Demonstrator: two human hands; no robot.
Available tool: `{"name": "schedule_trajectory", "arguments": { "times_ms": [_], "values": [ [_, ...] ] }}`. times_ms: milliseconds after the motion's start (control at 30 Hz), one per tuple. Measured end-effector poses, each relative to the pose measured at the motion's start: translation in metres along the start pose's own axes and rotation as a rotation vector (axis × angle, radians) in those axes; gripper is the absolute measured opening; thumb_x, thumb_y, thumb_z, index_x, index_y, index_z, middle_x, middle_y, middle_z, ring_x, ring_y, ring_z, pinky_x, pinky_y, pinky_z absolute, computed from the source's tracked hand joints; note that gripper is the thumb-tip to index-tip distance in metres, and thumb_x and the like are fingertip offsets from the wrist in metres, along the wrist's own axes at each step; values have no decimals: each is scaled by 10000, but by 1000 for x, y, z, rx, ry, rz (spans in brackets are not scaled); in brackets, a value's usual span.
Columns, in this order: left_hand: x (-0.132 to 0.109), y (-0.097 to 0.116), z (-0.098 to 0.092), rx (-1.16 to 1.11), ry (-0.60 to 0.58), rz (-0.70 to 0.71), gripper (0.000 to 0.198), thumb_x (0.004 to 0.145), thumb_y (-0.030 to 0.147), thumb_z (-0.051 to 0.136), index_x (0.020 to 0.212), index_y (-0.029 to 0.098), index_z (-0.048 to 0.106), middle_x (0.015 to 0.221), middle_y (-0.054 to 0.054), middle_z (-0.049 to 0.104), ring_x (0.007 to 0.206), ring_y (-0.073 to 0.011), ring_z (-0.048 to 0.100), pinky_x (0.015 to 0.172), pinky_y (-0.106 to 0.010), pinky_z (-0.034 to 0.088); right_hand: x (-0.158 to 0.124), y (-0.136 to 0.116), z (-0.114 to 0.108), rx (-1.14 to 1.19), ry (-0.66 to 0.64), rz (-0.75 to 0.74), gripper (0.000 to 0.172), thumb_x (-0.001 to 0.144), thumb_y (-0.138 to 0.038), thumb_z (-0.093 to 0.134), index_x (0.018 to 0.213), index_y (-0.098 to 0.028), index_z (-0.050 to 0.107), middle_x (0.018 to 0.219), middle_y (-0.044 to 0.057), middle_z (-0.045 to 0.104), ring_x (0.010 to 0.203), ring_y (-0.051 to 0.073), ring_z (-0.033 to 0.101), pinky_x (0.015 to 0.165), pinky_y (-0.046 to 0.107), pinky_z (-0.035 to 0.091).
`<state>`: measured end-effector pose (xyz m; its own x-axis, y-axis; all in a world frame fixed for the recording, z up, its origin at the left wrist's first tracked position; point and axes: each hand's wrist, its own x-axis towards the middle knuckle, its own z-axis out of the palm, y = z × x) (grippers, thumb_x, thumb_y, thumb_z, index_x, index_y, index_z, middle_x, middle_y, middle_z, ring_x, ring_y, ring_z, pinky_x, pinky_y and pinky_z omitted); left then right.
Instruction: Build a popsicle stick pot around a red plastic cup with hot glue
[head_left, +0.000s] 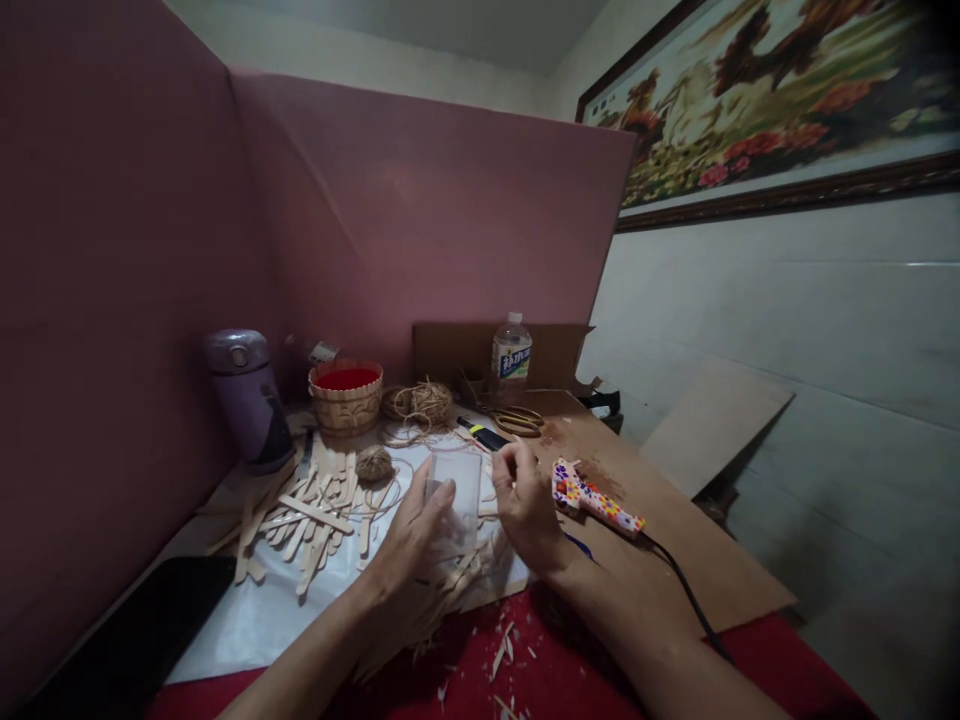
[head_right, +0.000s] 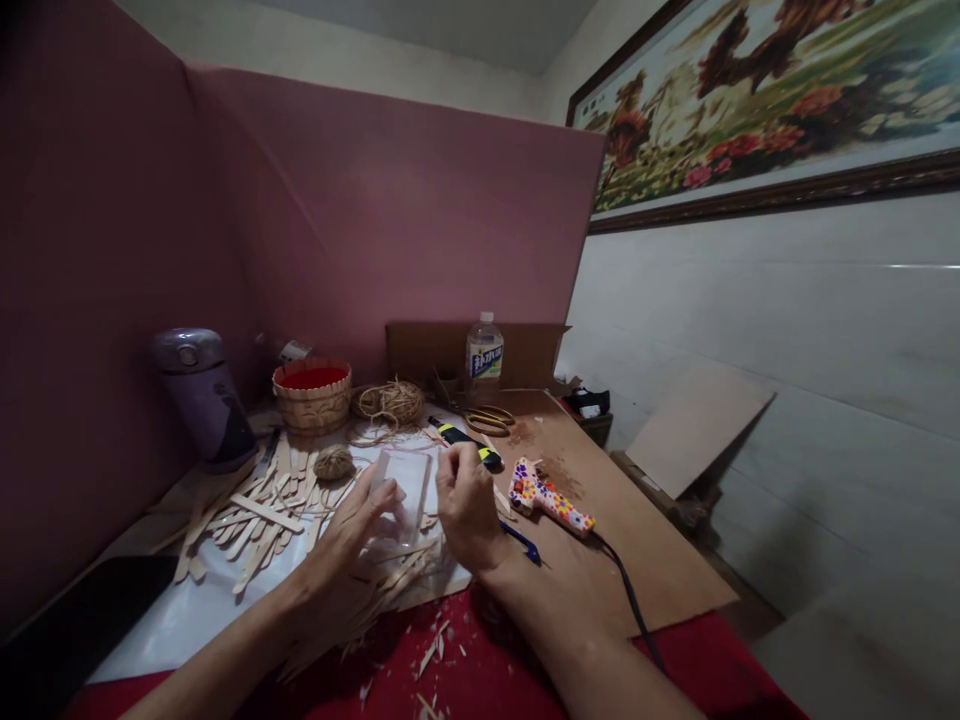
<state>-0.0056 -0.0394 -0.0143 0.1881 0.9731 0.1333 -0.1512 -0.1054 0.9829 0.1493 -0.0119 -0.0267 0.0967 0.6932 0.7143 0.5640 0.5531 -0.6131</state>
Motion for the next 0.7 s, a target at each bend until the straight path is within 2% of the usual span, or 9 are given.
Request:
{"name": "schedule_trajectory", "arguments": {
  "times_ms": [67,167,300,333,433,500,567,700],
  "values": [
    [0,1,2,-29,-11,-89,492,807,506,574,1185,198,508,776,4,550,635,-154,544,587,-277,454,5,4,-4,84,36,73,152,929,-304,412,826,-206,466,695,-1,542,621,147,535,600,270,407],
    [2,-2,3,-96,31,-122,465,809,520,558,1143,202,497,797,13,516,616,-135,531,564,-266,451,4,3,-7,219,-2,102,133,909,-310,474,831,-203,494,709,-2,561,638,140,549,630,269,432],
    [8,-9,-3,-94,26,-94,482,811,529,552,1161,203,495,802,6,510,645,-144,520,557,-267,453,-1,-4,-7,222,-98,-26,55,871,-213,496,857,-196,547,806,26,567,738,155,554,688,282,453],
    [9,-10,-4,-82,23,-90,496,808,525,559,1180,203,494,799,6,508,657,-146,515,565,-266,453,-1,-6,-7,220,-107,-59,86,859,-205,508,923,-191,563,888,47,571,788,163,553,702,286,459],
    [11,-9,-8,-62,-13,-78,503,807,507,574,1202,200,518,796,5,511,691,-145,497,598,-258,442,1,-7,-9,246,-192,-77,363,816,-267,603,1165,-193,538,1110,90,545,856,174,534,704,291,466],
    [11,-8,-11,-45,-48,-70,487,804,487,588,1190,191,553,786,5,518,681,-138,478,615,-255,426,4,-5,-11,270,-305,-35,426,778,-314,666,1173,-195,560,1071,74,579,790,158,519,666,278,451],
    [11,-6,-13,-28,-73,-68,464,801,463,601,1170,182,587,764,7,523,663,-131,460,635,-255,412,6,-3,-12,308,-380,32,371,754,-336,695,1081,-183,614,930,41,612,701,135,495,620,261,426],
    [9,-5,-15,-48,-104,-78,416,814,433,595,1153,191,618,769,0,546,688,-133,473,655,-248,395,10,2,-12,436,-397,139,260,798,-361,637,959,-160,672,791,22,621,663,126,509,617,257,420]
  ]
}}
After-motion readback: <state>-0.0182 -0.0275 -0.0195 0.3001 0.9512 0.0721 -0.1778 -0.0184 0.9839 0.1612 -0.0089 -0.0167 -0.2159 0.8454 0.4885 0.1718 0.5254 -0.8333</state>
